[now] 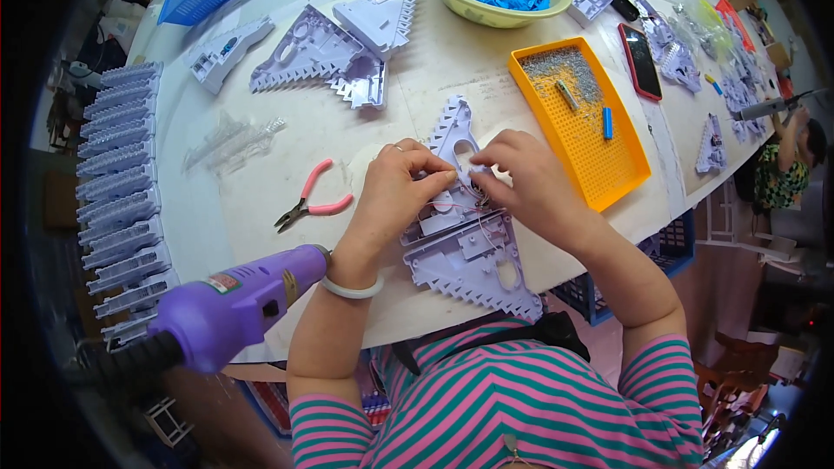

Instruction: The person assembles an electronic toy by fitting internal electronic components and wires into a plastic casing shell, fastening screws with an electric screwdriver, and attaching a plastic cover piece over the assembly by hand.

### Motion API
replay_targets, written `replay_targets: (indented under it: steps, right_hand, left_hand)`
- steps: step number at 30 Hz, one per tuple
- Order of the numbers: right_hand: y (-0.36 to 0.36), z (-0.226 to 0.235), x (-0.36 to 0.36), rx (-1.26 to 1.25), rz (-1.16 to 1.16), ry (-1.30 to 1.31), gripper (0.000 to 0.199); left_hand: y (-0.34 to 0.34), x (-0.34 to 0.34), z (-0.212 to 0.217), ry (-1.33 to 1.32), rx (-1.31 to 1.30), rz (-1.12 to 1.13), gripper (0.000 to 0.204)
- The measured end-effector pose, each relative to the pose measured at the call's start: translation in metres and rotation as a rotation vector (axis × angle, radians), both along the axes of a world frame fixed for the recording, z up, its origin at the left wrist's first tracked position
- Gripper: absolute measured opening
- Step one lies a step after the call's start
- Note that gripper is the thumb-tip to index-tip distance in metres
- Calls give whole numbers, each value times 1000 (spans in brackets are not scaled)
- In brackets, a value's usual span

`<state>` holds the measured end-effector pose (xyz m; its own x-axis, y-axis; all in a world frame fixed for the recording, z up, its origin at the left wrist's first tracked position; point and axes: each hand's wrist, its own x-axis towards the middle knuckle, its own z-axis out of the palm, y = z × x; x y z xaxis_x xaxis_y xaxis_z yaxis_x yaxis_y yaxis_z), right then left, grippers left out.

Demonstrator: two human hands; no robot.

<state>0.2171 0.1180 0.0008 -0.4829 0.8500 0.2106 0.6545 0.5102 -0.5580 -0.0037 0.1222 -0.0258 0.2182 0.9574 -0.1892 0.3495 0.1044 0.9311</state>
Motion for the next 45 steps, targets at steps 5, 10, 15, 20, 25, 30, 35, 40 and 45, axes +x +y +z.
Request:
replay_targets:
  steps: [5,10,15,20,25,30,35,40,45]
  right_hand:
    - [4,14,-7,-405,-269,96,17]
    - [4,4,-5,-195,-39,99,15]
    - [-4,-11,-9,-18,1,22,11]
    - [-4,-15,-10,-37,-23,38,8]
    - [-5,-21,-13,-46,-60,78,5]
    - [-9,-24,-15,-139,-154,169,26]
    - [-3,-28,-8,-281,-284,195,51]
    - [5,-26,-15,-636,-446,140,60]
    - [17,-19,-15,-841,-461,196,60]
  left_hand:
    - [0,-3,-9,-15,159,227,14]
    - [-6,-3,-16,150,389,51,14]
    - [-8,2,-17,198,400,55,12]
    - [-3,2,-11,253,349,-25,15]
    - [-2,-1,-12,219,310,-42,15]
    - [-3,0,-11,225,276,-37,15]
    - [-5,4,-10,212,259,-32,15]
    - [-5,4,-12,206,231,5,16]
    - [-6,5,-16,157,243,33,13]
